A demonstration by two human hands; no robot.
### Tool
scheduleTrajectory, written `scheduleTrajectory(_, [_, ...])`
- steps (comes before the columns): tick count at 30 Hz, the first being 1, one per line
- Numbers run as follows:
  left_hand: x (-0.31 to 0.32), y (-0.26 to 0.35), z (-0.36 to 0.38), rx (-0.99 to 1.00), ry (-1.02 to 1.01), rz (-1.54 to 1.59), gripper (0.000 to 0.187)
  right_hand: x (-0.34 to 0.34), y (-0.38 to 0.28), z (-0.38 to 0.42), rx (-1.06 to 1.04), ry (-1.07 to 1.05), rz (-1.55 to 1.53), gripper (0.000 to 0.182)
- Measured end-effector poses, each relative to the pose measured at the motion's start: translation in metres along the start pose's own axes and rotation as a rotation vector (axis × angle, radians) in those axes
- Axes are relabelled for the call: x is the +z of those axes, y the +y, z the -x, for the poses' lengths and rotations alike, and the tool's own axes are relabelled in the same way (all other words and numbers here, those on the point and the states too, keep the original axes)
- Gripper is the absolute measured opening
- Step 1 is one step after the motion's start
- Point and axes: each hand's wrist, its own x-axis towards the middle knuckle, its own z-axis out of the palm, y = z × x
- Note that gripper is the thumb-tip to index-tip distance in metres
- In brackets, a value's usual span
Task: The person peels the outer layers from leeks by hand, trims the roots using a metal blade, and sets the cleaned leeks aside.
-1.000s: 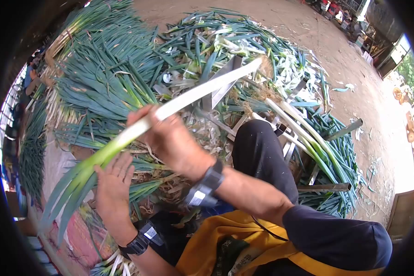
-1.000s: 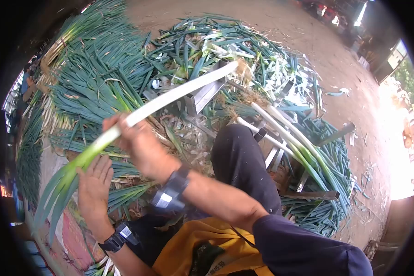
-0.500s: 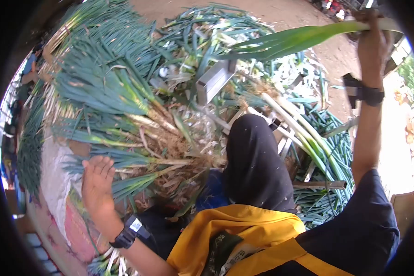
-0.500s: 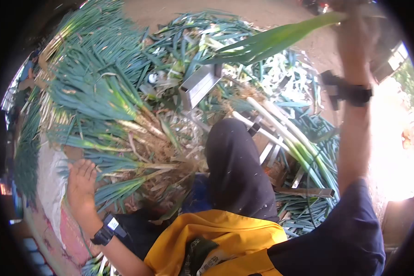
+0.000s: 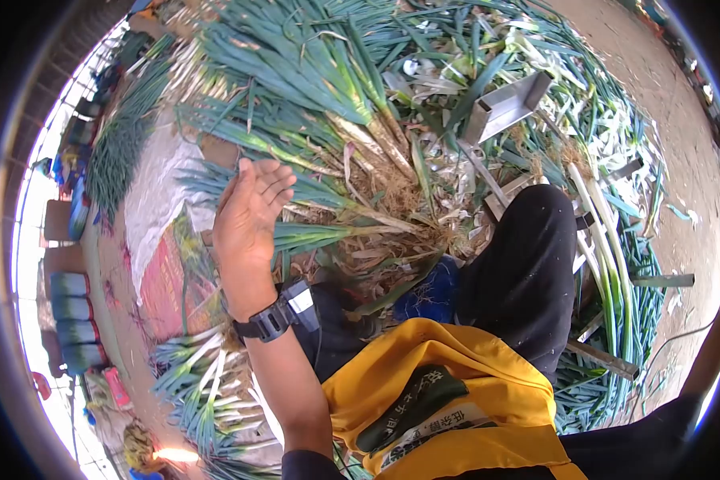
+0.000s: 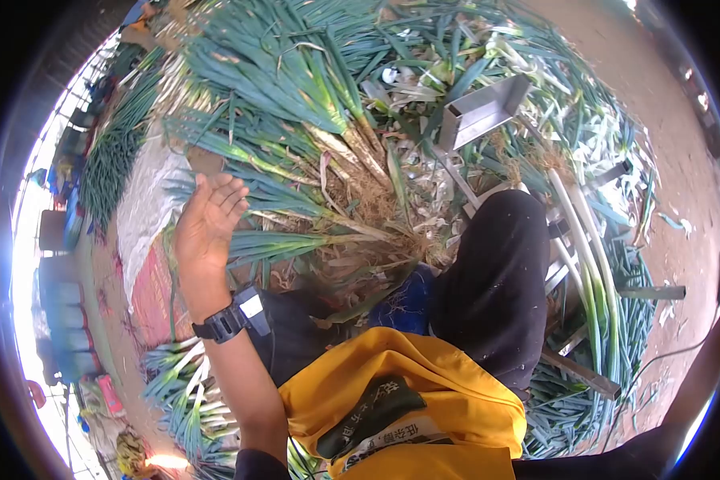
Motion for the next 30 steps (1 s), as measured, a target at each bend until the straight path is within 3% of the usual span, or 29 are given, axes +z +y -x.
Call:
scheduleTrajectory(6, [-0.011,-0.002,-0.001,-0.010,0.004,-0.016,0.038,0.186,0.152,0.132,-0.080,-0.348,-0.158,0.037])
scheduleTrajectory(9, [-0.014,0.005,0.002,-0.008,0.033,-0.031,0.038,0.279,0.216,0.217,-0.186,-0.487,0.189,0.046])
scheduleTrajectory(11, [-0.018,0.004,0.000,-0.012,0.034,-0.027,0.038,0.272,0.186,0.236,-0.031,-0.840,0.080,0.059])
scheduleTrajectory(12, [-0.019,0.004,-0.001,-0.015,0.036,-0.026,0.038,0.272,0.166,0.233,-0.027,-0.826,-0.106,0.077])
scheduleTrajectory(14, [-0.019,0.002,-0.002,-0.033,0.034,-0.029,0.039,0.310,0.151,0.211,-0.012,-0.715,-0.221,0.085])
scheduleTrajectory(15, [-0.020,0.002,-0.003,-0.025,0.028,-0.028,0.039,0.293,0.094,0.191,-0.171,-0.522,-0.478,0.084])
scheduleTrajectory(16, [-0.020,0.001,-0.005,-0.014,0.021,-0.027,0.039,0.310,0.081,0.168,-0.157,-0.494,-0.472,0.077])
scheduleTrajectory(17, [-0.017,-0.003,-0.006,-0.022,0.015,-0.027,0.039,0.288,0.017,0.138,-0.243,-0.412,-0.427,0.063])
scheduleTrajectory(18, [-0.017,-0.002,-0.006,-0.022,0.009,-0.025,0.040,0.239,-0.071,0.104,-0.195,-0.533,-0.469,0.039])
scheduleTrajectory(21, [-0.013,0.000,-0.007,-0.017,0.002,-0.022,0.039,0.180,-0.245,0.067,-0.306,-0.582,-0.738,0.032])
scheduleTrajectory(22, [-0.012,0.001,-0.006,-0.010,0.002,-0.023,0.039,0.176,-0.290,0.059,-0.363,-0.728,-0.828,0.030])
scheduleTrajectory(24, [-0.010,0.000,-0.005,-0.006,0.015,-0.026,0.038,0.196,-0.362,0.061,-0.600,-0.791,-0.843,0.024])
scheduleTrajectory(25, [-0.011,0.001,-0.005,-0.011,0.021,-0.025,0.038,0.208,-0.398,0.063,-0.682,-0.953,-0.789,0.027])
scheduleTrajectory(27, [-0.014,0.005,-0.004,0.003,0.041,-0.042,0.037,0.241,-0.460,0.091,-0.756,-1.019,-0.602,0.029])
scheduleTrajectory(30, [-0.021,0.010,-0.003,0.016,0.090,-0.027,0.037,0.342,-0.508,0.150,-0.773,-1.180,-0.460,0.035])
